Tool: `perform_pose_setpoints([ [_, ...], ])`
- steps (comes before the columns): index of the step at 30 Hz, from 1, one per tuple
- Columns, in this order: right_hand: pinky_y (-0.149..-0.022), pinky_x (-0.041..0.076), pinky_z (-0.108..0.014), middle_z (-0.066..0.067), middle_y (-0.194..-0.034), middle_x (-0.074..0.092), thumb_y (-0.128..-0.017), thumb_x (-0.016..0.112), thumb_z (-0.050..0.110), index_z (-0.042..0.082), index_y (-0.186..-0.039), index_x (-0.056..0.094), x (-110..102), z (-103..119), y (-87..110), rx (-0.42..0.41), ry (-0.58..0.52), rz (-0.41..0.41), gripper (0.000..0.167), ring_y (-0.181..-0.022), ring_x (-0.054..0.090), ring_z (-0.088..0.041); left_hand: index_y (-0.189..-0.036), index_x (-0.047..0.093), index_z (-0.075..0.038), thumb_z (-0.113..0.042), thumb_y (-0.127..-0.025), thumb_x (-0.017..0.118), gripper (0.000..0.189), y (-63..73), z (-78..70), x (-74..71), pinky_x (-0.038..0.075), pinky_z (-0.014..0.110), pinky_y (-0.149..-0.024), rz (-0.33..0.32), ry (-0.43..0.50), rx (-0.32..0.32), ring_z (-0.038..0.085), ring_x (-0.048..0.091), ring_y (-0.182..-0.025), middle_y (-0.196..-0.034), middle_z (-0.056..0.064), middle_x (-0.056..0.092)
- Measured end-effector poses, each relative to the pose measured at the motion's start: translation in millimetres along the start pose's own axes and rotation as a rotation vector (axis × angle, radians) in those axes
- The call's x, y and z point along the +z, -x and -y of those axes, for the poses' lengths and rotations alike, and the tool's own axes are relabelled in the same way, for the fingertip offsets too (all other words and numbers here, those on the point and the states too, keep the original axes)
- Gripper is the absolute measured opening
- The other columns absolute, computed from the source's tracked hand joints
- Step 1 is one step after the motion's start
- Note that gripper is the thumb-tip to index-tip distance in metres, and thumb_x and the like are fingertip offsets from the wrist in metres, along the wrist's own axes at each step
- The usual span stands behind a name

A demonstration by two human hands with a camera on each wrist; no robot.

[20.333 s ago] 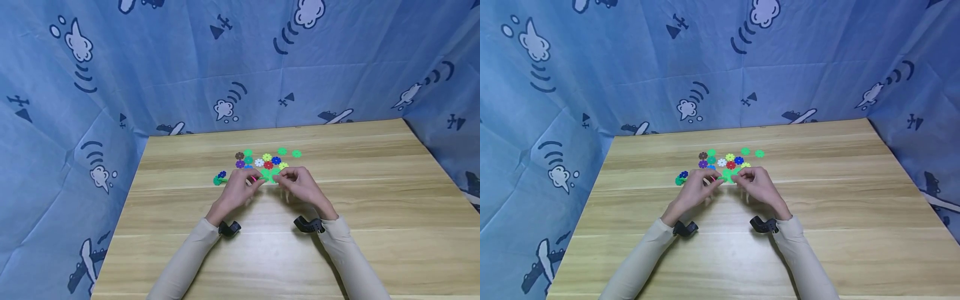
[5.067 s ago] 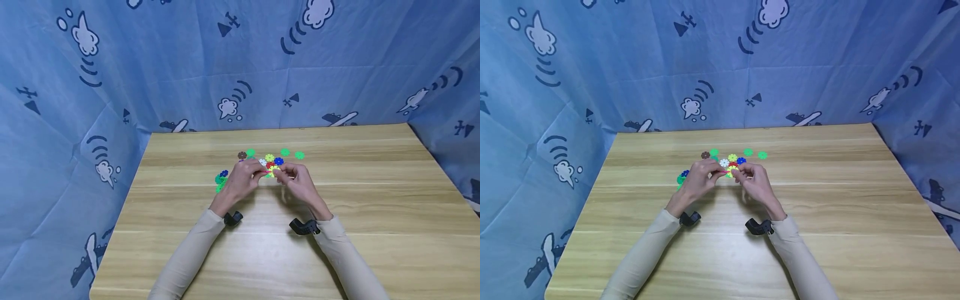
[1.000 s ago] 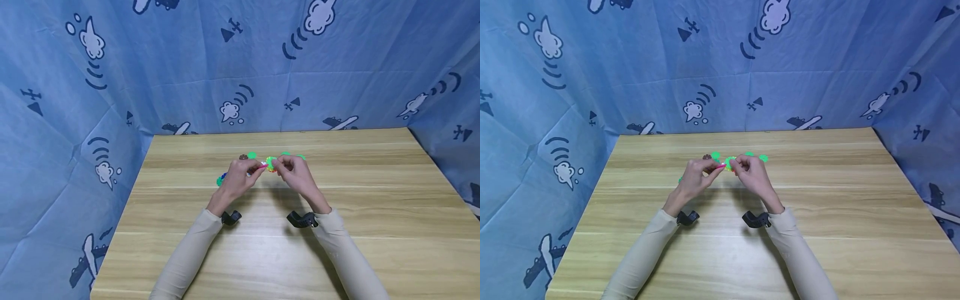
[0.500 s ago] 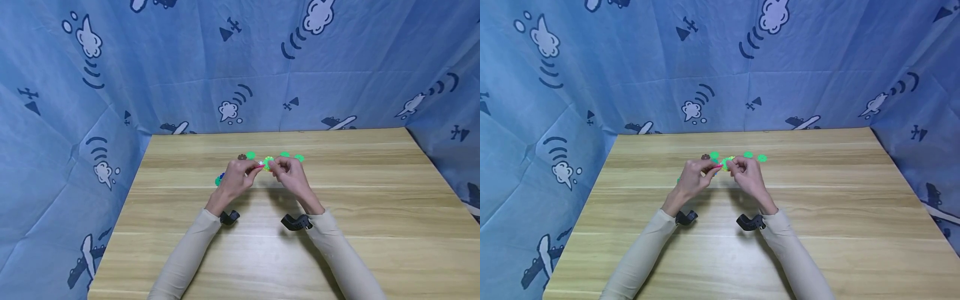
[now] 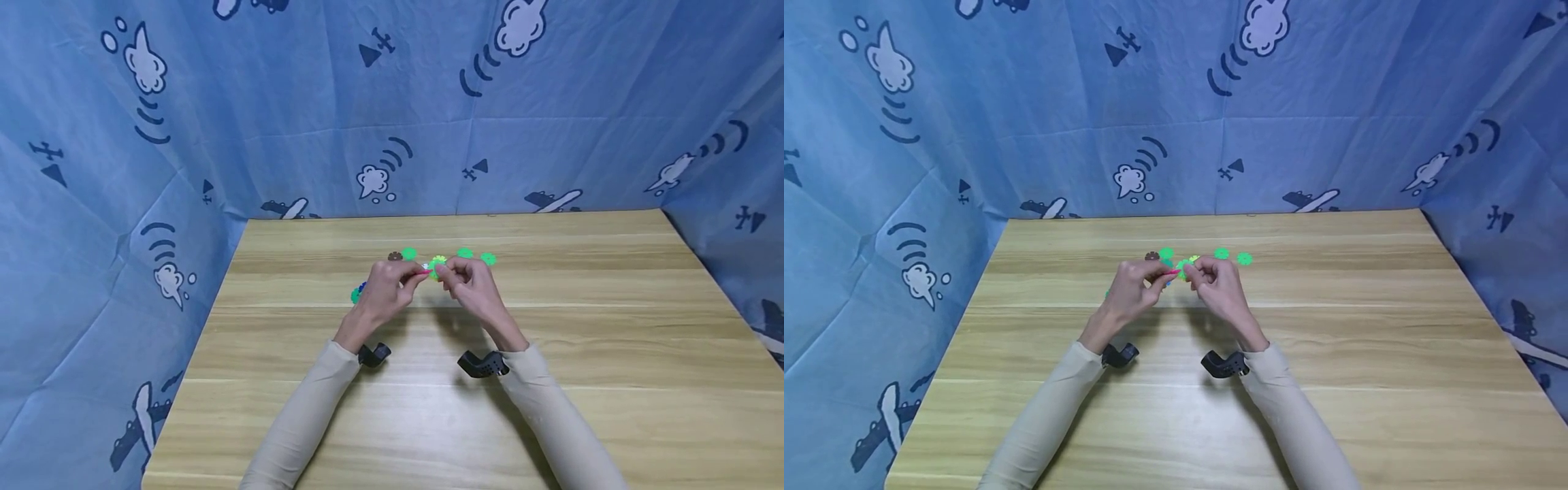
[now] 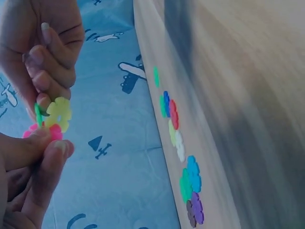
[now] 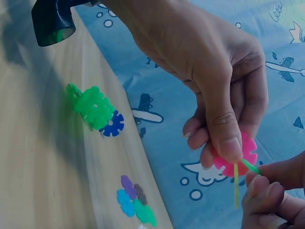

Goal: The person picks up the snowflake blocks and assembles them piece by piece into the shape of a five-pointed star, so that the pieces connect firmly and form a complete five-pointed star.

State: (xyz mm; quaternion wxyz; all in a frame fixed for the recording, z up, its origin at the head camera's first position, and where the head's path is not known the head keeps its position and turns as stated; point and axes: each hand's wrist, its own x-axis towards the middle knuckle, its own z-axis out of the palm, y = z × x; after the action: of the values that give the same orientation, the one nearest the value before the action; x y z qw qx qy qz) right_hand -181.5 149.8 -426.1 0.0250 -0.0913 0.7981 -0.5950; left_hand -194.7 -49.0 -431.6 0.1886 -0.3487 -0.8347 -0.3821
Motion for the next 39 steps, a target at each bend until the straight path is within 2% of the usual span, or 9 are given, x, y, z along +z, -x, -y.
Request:
perform_pose_setpoints([
  [6,-0.051,0.036,-0.022,0.000,-0.061,0.053,-0.106,0.062,0.022,0.004,-0.079,0.062,3.3,-1.4,0.5,-0.006,0.029,-0.007,0.032,-0.050,0.043,-0.007,-0.094,0.078,0.000,-0.004,-0.095,0.075,0.005,-0.5,2.9,-3.6,0.054,0.014,-0.062,0.047,0.008,-0.031,0.012,0.067,-0.065,-0.082,0.009,0.078],
  [12,-0.052,0.038,-0.023,0.001,-0.062,0.052,-0.106,0.062,0.025,0.005,-0.082,0.064,5.5,-0.9,0.0,-0.015,0.055,-0.010,0.031,-0.050,0.045,-0.008,-0.094,0.079,0.000,-0.003,-0.092,0.078,0.004,-1.8,6.5,-7.1,0.054,0.014,-0.060,0.086,0.052,-0.097,0.010,0.066,-0.063,-0.082,0.009,0.078],
  [15,-0.052,0.039,-0.024,0.000,-0.064,0.054,-0.106,0.062,0.026,0.007,-0.083,0.066,5.2,-0.9,-0.4,-0.023,0.083,-0.004,0.030,-0.050,0.045,-0.009,-0.094,0.079,-0.002,-0.006,-0.093,0.078,0.004,-2.3,7.2,-9.8,0.055,0.015,-0.061,0.114,0.045,-0.125,0.008,0.065,-0.063,-0.082,0.007,0.078],
  [21,-0.050,0.039,-0.024,-0.015,-0.070,0.061,-0.105,0.064,0.029,0.003,-0.089,0.072,5.4,-3.5,-0.8,-0.031,0.123,0.012,0.032,-0.051,0.046,-0.009,-0.092,0.076,-0.005,-0.010,-0.094,0.078,0.006,-1.7,9.8,-17.3,0.058,0.018,-0.065,0.193,0.066,-0.187,0.009,0.068,-0.068,-0.081,0.006,0.078],
  [25,-0.051,0.040,-0.024,-0.018,-0.072,0.061,-0.106,0.063,0.032,0.003,-0.091,0.073,4.3,-6.9,-2.1,-0.010,0.120,0.003,0.034,-0.052,0.048,-0.010,-0.095,0.077,-0.007,-0.014,-0.095,0.077,0.007,1.6,18.1,-21.0,0.058,0.018,-0.067,0.214,0.110,-0.283,0.011,0.069,-0.073,-0.085,0.007,0.078],
  [29,-0.053,0.041,-0.025,-0.015,-0.073,0.061,-0.106,0.062,0.034,0.002,-0.093,0.073,0.9,-11.1,-4.1,0.021,0.123,-0.013,0.036,-0.054,0.049,-0.011,-0.096,0.079,-0.008,-0.019,-0.096,0.077,0.011,5.8,28.2,-27.5,0.059,0.022,-0.068,0.189,0.138,-0.403,0.013,0.070,-0.075,-0.090,0.008,0.079],
  [34,-0.054,0.046,-0.024,-0.017,-0.077,0.064,-0.105,0.064,0.031,-0.004,-0.098,0.074,-3.3,-16.4,-6.4,0.047,0.143,-0.010,0.036,-0.059,0.053,-0.011,-0.099,0.079,-0.007,-0.017,-0.096,0.077,0.011,9.2,40.0,-39.4,0.057,0.027,-0.067,0.132,0.101,-0.534,0.017,0.069,-0.077,-0.089,0.008,0.079],
  [39,-0.056,0.047,-0.023,-0.020,-0.081,0.066,-0.106,0.063,0.031,-0.004,-0.100,0.072,-7.6,-21.0,-6.8,0.052,0.158,-0.007,0.037,-0.060,0.053,-0.010,-0.105,0.078,-0.005,-0.009,-0.092,0.079,0.013,12.8,52.9,-45.9,0.056,0.025,-0.067,0.106,0.078,-0.653,0.018,0.068,-0.076,-0.089,0.011,0.077],
])
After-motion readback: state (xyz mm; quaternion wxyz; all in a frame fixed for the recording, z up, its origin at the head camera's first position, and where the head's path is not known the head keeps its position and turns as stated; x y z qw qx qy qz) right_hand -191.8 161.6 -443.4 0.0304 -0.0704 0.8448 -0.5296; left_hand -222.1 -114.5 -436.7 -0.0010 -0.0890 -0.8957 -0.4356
